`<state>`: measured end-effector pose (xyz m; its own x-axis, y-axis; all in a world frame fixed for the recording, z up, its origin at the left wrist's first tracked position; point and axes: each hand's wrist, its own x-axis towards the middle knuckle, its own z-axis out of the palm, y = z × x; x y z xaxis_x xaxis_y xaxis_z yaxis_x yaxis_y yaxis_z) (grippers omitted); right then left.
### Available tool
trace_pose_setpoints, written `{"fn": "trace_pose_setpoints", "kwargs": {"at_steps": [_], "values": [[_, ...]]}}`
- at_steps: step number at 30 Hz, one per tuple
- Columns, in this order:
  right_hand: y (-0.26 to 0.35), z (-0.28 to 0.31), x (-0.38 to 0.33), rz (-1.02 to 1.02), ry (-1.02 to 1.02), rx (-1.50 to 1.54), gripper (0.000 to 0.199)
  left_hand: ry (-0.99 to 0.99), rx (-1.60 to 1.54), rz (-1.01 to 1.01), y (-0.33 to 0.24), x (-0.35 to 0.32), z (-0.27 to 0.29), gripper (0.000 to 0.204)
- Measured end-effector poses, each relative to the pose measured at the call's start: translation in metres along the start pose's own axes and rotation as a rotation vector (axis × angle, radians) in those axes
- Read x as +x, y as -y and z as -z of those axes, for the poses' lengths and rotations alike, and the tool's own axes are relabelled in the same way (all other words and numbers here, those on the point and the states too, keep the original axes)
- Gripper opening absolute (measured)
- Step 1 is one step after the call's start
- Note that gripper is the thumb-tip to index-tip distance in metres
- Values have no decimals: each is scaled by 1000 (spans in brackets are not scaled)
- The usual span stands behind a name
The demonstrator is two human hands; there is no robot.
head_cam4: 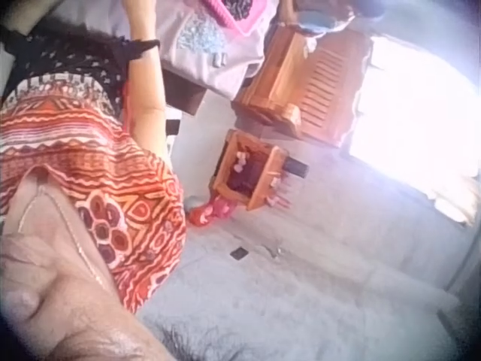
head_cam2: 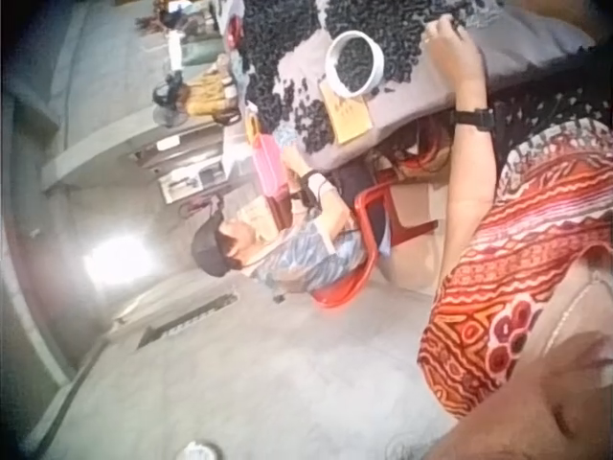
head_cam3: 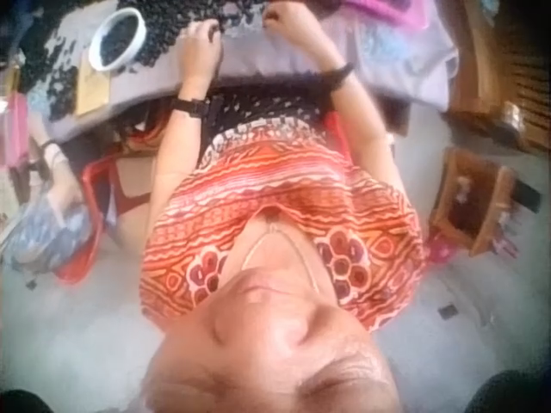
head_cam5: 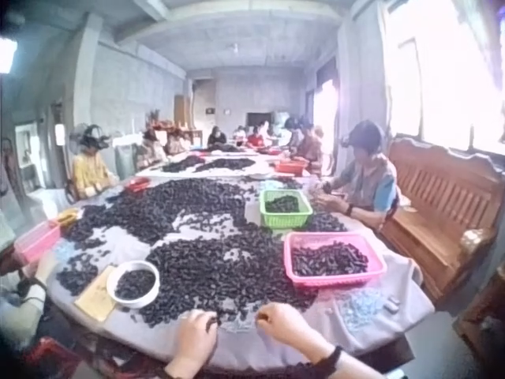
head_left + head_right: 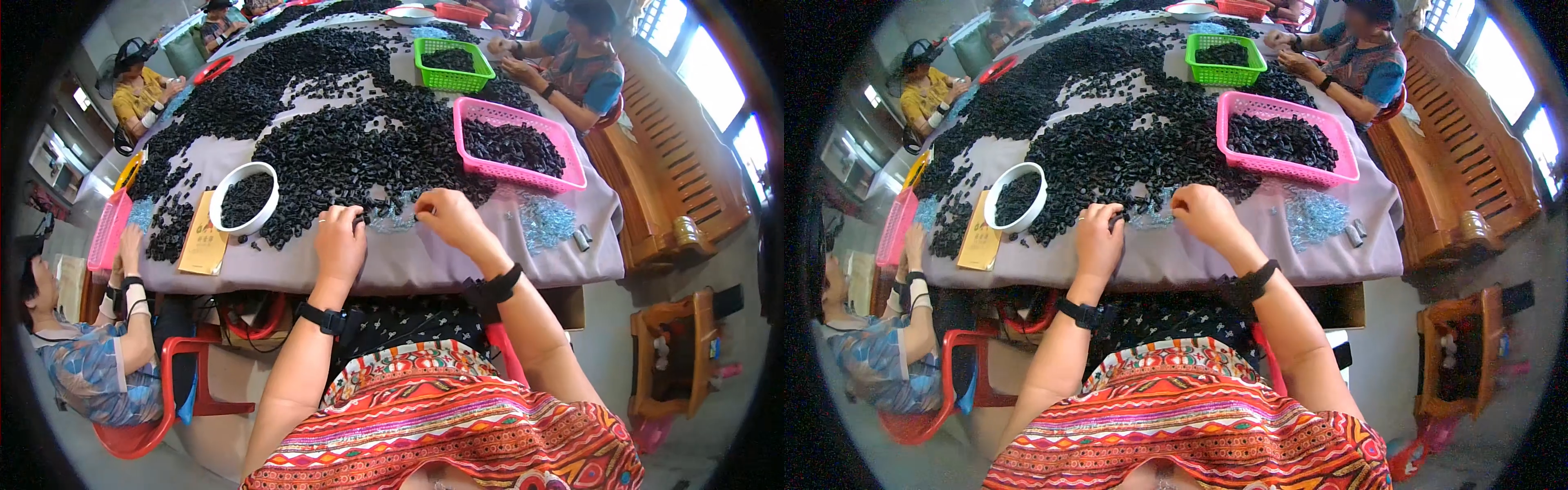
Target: Assembling small black plastic components by hand at a workstation with multiple workers.
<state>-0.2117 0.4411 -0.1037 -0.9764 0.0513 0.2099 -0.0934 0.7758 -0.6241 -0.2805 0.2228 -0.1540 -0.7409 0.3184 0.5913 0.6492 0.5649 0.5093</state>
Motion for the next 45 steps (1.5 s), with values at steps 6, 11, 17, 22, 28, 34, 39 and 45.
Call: {"fn": "trace_pose_setpoints", "kwargs": {"at_steps": [6, 11, 17, 22, 28, 34, 39, 45], "values": [[9, -32, 6, 76, -47, -73, 19, 47, 16, -67, 0, 1, -1, 23], [2, -34, 12, 23, -98, -184, 9, 61, 37, -74, 3, 0, -1, 17], [-8, -25, 7, -11, -164, -101, 13, 26, 6, -26, 5, -2, 0, 13], [2, -27, 2, 60, -179, -48, 14, -8, -13, -50, 5, -2, -2, 12], [4, -34, 0, 7, -133, -218, 10, -15, -154, 42, 8, -3, -2, 14], [-2, -38, 1, 39, -200, -228, 11, -64, -165, -30, 6, -1, 0, 15], [-6, -26, -4, 25, -213, -30, 20, -35, -237, 10, 4, -4, -1, 18], [-12, -26, -13, 41, -132, 31, 20, -4, -234, -31, 2, -3, 1, 19]]}}
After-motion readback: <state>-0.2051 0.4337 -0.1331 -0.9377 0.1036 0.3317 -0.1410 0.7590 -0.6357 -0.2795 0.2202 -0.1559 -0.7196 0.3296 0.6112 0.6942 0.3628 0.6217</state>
